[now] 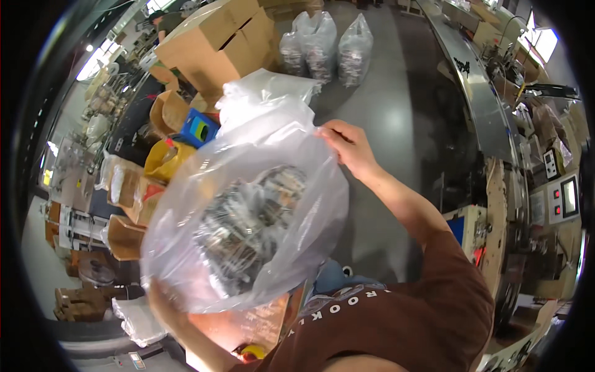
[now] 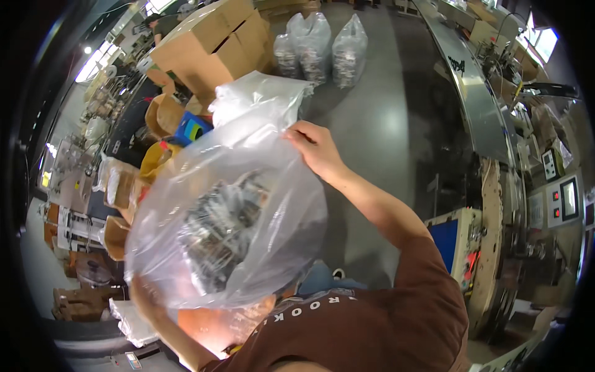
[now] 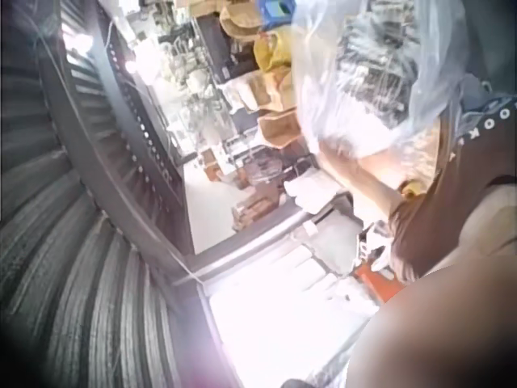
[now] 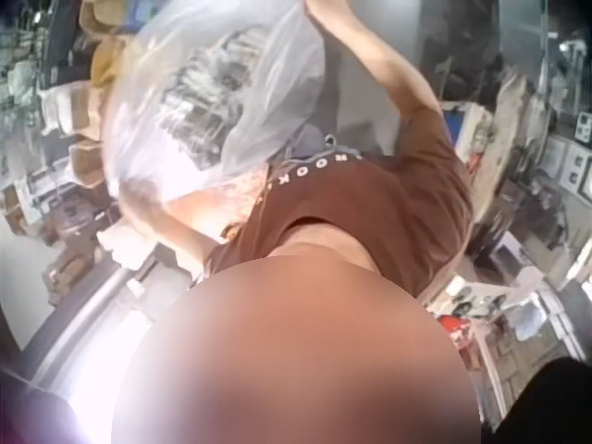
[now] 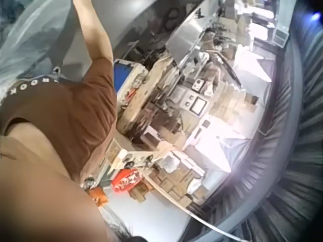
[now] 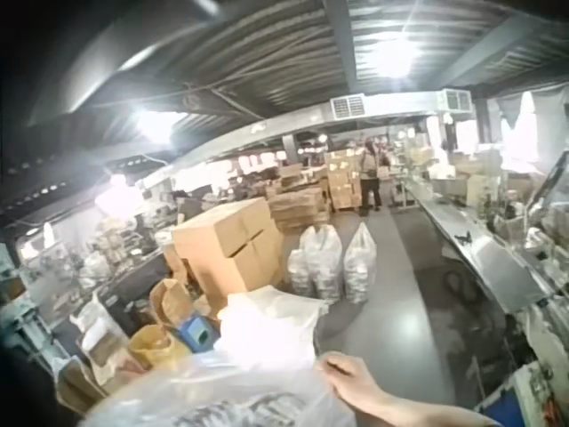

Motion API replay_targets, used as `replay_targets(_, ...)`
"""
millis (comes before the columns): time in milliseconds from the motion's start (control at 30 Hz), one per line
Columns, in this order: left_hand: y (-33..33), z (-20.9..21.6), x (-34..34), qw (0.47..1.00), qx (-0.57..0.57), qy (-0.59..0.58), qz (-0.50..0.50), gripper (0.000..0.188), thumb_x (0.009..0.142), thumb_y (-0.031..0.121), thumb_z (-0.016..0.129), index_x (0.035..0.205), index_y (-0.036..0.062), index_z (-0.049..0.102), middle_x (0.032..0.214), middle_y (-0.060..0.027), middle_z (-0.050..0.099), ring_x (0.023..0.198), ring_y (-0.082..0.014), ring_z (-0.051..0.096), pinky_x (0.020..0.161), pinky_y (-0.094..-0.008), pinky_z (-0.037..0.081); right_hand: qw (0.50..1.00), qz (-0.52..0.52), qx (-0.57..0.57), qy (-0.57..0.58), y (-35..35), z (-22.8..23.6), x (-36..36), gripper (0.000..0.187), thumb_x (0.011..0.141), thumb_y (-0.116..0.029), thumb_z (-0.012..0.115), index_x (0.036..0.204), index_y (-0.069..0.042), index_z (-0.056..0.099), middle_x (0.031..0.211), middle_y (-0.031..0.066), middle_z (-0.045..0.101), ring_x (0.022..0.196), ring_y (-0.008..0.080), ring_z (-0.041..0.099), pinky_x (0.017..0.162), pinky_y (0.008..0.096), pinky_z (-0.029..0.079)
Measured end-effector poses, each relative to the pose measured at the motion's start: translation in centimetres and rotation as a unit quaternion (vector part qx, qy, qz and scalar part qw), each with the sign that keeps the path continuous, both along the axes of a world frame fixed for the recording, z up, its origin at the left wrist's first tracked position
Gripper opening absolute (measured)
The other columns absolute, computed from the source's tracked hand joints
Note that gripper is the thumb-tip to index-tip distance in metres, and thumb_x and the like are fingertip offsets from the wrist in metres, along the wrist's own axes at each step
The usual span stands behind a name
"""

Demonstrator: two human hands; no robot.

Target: Sorting metal hardware pins from a conveyor belt into bags, sealing them with tape, and packing black electronic cases into a large lined bin.

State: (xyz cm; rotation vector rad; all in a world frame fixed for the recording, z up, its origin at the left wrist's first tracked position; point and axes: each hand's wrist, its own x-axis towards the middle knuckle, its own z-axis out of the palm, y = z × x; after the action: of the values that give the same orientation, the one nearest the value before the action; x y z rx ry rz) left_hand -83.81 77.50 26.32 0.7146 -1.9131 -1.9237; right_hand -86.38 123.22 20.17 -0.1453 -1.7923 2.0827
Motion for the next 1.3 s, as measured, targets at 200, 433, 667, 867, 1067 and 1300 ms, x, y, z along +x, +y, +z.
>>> replay_targets(200,26.6,-13.0,-13.5,0.966,0.131,-0.059,-0.215,0.011,0.082,0.014,0.054,0.073,0.0119,0.049,0.052,0.0074,0.039,0.038,-0.0033,0.036,0.032,-0.0198,0.025,0.966,-0.216,0.088,-0.111,23.4,-9.6,-1.4,0.015,0.087,-0.017,0.056,0.084,-0.004,0.063,0.053,-0.0056,0.039,0.043,0.0033,0.036,0.039,0.0192,0.028)
replay_targets(433,57.3,-21.6,-26.7,0.930,0.101,-0.088,-0.343,0.015,0.078,0.016,0.055,0.077,0.0014,0.057,0.066,0.0012,0.049,0.057,-0.0060,0.046,0.046,-0.0218,0.034,0.925,-0.343,0.038,-0.159,49.5,-15.2,-2.1,0.014,0.088,-0.015,0.054,0.084,-0.006,0.063,0.055,-0.0036,0.044,0.043,0.0046,0.042,0.039,0.0204,0.035)
replay_targets(667,88.8,-23.4,-40.0,0.884,0.186,0.010,-0.428,0.017,0.080,0.011,0.052,0.087,-0.0026,0.059,0.075,-0.0001,0.054,0.067,-0.0062,0.047,0.055,-0.0221,0.038,0.898,-0.406,0.051,-0.164,77.4,-16.7,-13.1,0.014,0.089,-0.012,0.049,0.086,-0.003,0.060,0.055,-0.0005,0.045,0.043,0.0075,0.042,0.040,0.0219,0.034)
replay_targets(867,107.6,-24.9,-47.9,0.906,0.199,-0.080,-0.364,0.026,0.078,0.014,0.053,0.094,-0.0061,0.057,0.069,-0.0021,0.054,0.057,-0.0087,0.048,0.050,-0.0258,0.039,0.900,-0.359,0.132,-0.208,98.9,-18.9,-26.8,0.016,0.089,-0.017,0.051,0.086,-0.004,0.060,0.054,-0.0014,0.046,0.044,0.0071,0.045,0.039,0.0226,0.035)
replay_targets(1067,122.5,-30.8,-58.5,0.924,0.005,-0.116,-0.365,0.039,0.074,0.013,0.054,0.108,-0.0069,0.052,0.063,-0.0140,0.059,0.056,-0.0202,0.058,0.052,-0.0342,0.044,0.905,-0.301,0.160,-0.255,116.2,-22.0,-42.9,0.017,0.088,-0.019,0.052,0.087,-0.004,0.060,0.055,0.0008,0.049,0.043,0.0086,0.046,0.040,0.0219,0.038)
replay_targets(1300,131.5,-46.3,-65.6,0.937,-0.092,-0.236,-0.242,0.036,0.072,0.015,0.055,0.101,-0.0047,0.054,0.085,-0.0248,0.061,0.080,-0.0373,0.060,0.069,-0.0416,0.045,0.931,-0.187,0.080,-0.302,127.4,-34.8,-62.4,0.013,0.085,-0.014,0.053,0.080,-0.002,0.055,0.054,0.0060,0.052,0.041,0.0141,0.050,0.038,0.0259,0.041)
